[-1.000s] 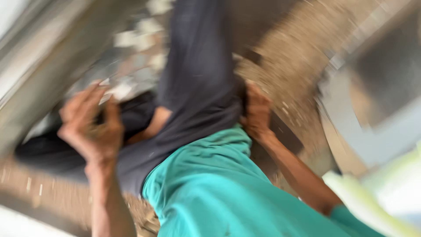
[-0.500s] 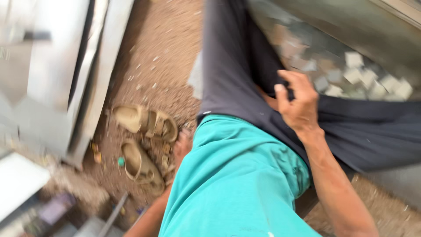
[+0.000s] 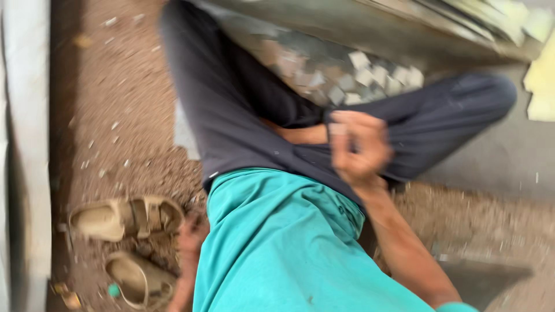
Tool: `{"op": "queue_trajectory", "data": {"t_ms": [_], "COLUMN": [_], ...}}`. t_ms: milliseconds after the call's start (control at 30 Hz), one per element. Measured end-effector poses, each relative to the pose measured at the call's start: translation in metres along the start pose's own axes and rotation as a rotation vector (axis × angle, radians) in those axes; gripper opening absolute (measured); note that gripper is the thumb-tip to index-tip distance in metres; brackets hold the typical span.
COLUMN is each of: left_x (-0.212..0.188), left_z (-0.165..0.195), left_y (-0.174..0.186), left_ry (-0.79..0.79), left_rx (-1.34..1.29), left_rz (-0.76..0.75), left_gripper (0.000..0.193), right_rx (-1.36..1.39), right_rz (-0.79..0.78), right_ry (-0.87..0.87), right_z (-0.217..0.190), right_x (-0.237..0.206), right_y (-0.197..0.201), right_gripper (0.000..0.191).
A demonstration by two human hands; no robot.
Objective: The person sits on the ground and uses tin snips to cut a large gray sheet into smaller rectangular pieces. The person repeatedly positions the sheet, cuts along marked lines, and places the cut pieces aside.
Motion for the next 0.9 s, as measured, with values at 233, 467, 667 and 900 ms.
{"op": "queue_trajectory", "data": {"t_ms": [233, 467, 667, 900], "left_x": [0.219, 0.204, 0.18, 0.145], "left_z": [0.09, 0.323, 0.333, 0.362], "left_y": [0.007, -0.029, -0.123, -0.001], "left_ry": [-1.054, -1.187, -0.878, -0.697], "left_rx": [-0.339, -0.046, 0.537, -0.952], "left_rz": [0.364, -0.558, -0.645, -0.396], "left_gripper": [0.029, 0.041, 0.034, 0.013], "right_rx": [-0.391, -0.413, -0.208, -0.266], "right_rz": [0.639, -0.304, -0.039, -0.209], "right_ry": [-0.382, -0.565, -0.71, -1.118], "right_z": [0.041, 0.013, 0.014, 0.075], "right_x": [-0.115, -0.165, -0.202, -0.132], "right_y": [0.125, 0.047, 0.096, 0.089], "right_gripper": [0.023, 0.031, 0.02, 0.034]}}
Point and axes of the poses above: each hand's wrist, its own x-axis towards the middle knuckle, its own y-axis out of the back of the hand, z = x × y, the point moved 1 cm from there along x, towards the middle knuckle, and after that the axes turned 14 degrees about y, right-handed, at the moved point
